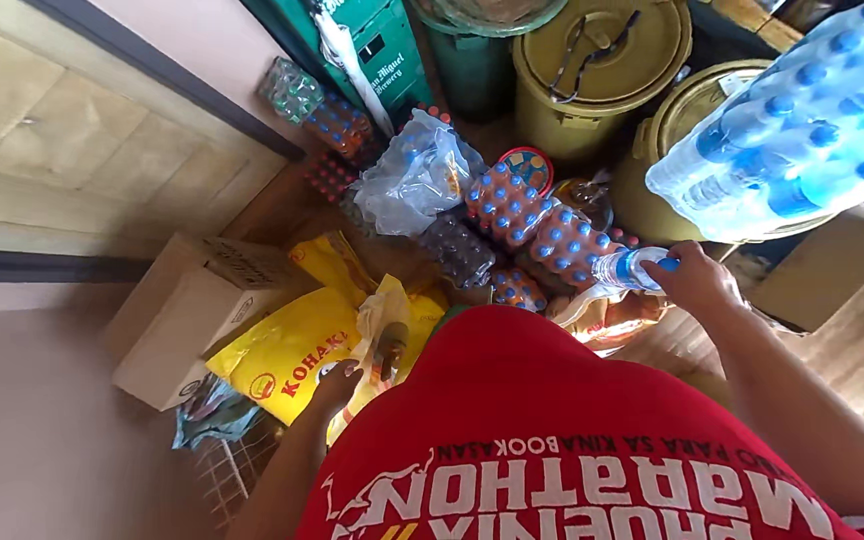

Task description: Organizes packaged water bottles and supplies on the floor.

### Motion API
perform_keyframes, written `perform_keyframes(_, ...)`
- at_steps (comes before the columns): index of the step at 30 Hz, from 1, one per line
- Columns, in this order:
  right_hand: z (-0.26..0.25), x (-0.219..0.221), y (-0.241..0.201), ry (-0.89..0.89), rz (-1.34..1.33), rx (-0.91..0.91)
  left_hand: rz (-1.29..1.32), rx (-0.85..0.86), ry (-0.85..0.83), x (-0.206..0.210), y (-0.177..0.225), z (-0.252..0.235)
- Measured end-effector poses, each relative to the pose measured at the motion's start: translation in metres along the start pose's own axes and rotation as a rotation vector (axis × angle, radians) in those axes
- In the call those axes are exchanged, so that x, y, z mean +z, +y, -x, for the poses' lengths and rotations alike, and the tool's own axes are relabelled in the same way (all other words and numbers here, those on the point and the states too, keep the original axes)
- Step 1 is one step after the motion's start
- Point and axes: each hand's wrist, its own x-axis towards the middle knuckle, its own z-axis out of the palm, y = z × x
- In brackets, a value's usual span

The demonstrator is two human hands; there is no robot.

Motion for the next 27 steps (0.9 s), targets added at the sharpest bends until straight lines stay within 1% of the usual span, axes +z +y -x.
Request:
perform_keyframes(5,-0.008,-0.003,0.003,-0.012,-0.010,-0.013,0.026,0.058,-0.015,0.022,0.016,0.006)
perform_keyframes(7,-0.013,-0.001,0.007,0.009,-0.034,-0.011,0.033,0.073,-0.036,0.039,0.005,0.004)
perform_keyframes(9,-0.015,-0.001,0.010,0.039,-0.076,-0.019,0.022,0.068,-0.097,0.052,-0.006,0.003)
perform_keyframes(12,-0.016,-0.001,0.015,0.068,-0.116,-0.023,-0.001,0.012,-0.157,0.064,-0.022,0.005)
perform_keyframes(17,-0.016,0.002,0.015,0.101,-0.142,-0.041,0.036,-0.033,-0.103,0.056,-0.035,0.015)
perform_keyframes(20,-0.016,0.003,0.016,0.128,-0.176,-0.071,0.077,-0.045,-0.053,0.041,-0.022,0.024)
perform_keyframes(23,-0.016,0.003,0.016,0.144,-0.188,-0.076,0.061,-0.022,-0.046,0.027,-0.001,0.033)
perform_keyframes(27,-0.012,0.004,0.014,0.155,-0.176,-0.085,-0.008,0.053,-0.047,0.017,0.004,0.017)
